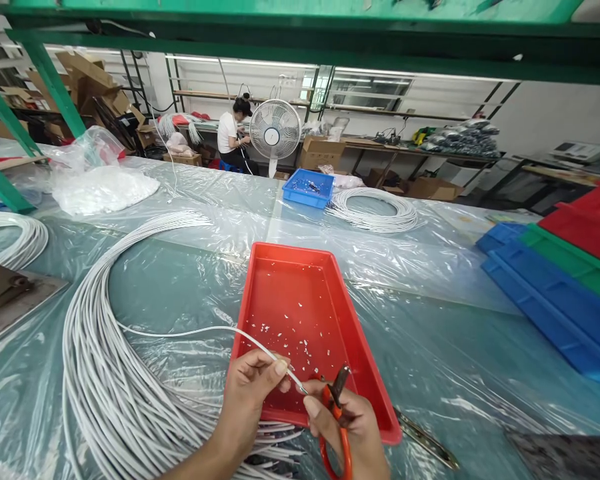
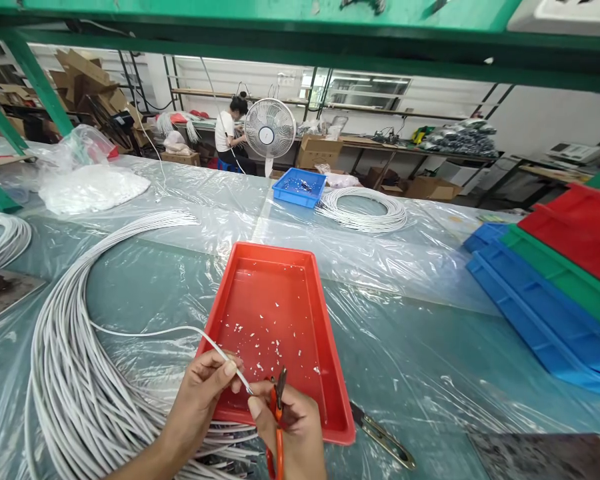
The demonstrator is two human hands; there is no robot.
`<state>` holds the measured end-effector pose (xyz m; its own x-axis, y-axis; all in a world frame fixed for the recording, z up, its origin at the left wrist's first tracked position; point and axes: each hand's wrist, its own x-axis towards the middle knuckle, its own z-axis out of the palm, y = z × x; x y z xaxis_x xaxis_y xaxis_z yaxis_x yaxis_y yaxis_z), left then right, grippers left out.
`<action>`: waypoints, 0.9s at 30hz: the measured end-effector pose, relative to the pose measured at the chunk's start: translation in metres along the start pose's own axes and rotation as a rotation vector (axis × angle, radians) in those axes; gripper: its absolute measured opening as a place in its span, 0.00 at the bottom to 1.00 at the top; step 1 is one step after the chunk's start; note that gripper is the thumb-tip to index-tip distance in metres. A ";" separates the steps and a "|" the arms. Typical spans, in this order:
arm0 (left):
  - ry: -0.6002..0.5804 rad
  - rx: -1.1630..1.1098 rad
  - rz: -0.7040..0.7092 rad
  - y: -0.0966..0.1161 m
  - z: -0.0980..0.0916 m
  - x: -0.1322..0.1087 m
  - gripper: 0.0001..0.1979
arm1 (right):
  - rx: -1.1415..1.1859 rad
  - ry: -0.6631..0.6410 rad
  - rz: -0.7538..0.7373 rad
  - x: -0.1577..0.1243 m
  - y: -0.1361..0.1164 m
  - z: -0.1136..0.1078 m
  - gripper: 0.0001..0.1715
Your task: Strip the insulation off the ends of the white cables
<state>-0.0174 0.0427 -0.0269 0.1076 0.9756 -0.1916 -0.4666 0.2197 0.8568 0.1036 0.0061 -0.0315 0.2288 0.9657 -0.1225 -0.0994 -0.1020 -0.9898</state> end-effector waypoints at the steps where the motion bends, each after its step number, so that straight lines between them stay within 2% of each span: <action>1: 0.007 0.001 0.000 -0.001 0.000 -0.001 0.09 | 0.001 0.001 -0.015 -0.002 -0.001 0.002 0.15; 7: -0.021 0.044 0.005 -0.006 0.003 -0.001 0.08 | 0.034 0.106 -0.083 -0.005 -0.009 0.006 0.09; 9: -0.068 0.146 0.005 -0.004 0.003 -0.001 0.09 | -0.013 0.107 -0.122 -0.003 -0.011 0.002 0.08; 11: -0.161 0.362 0.046 0.000 0.002 -0.004 0.14 | -0.072 0.109 -0.157 0.000 -0.012 -0.003 0.06; 13: -0.241 0.634 0.225 0.007 -0.001 -0.007 0.17 | -0.139 0.136 -0.194 0.003 -0.011 -0.008 0.06; 16: -0.271 0.990 0.633 0.016 -0.006 -0.008 0.08 | -0.278 0.137 -0.269 0.005 -0.009 -0.013 0.07; 19: -0.361 1.221 0.838 0.017 -0.010 -0.001 0.15 | -0.368 0.089 -0.335 0.004 -0.006 -0.013 0.10; 21: -0.386 1.241 0.962 0.012 -0.012 0.003 0.13 | -0.366 0.079 -0.373 0.003 -0.003 -0.013 0.09; 23: -0.320 1.194 1.087 0.007 -0.012 0.006 0.10 | -0.337 0.069 -0.390 0.003 -0.001 -0.013 0.06; 27: -0.192 1.163 1.135 0.001 -0.009 0.002 0.07 | -0.179 0.074 -0.305 0.004 0.000 -0.012 0.06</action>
<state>-0.0256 0.0448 -0.0306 0.3333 0.5922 0.7336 0.4865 -0.7745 0.4042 0.1164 0.0074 -0.0327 0.2918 0.9391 0.1816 0.1536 0.1414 -0.9780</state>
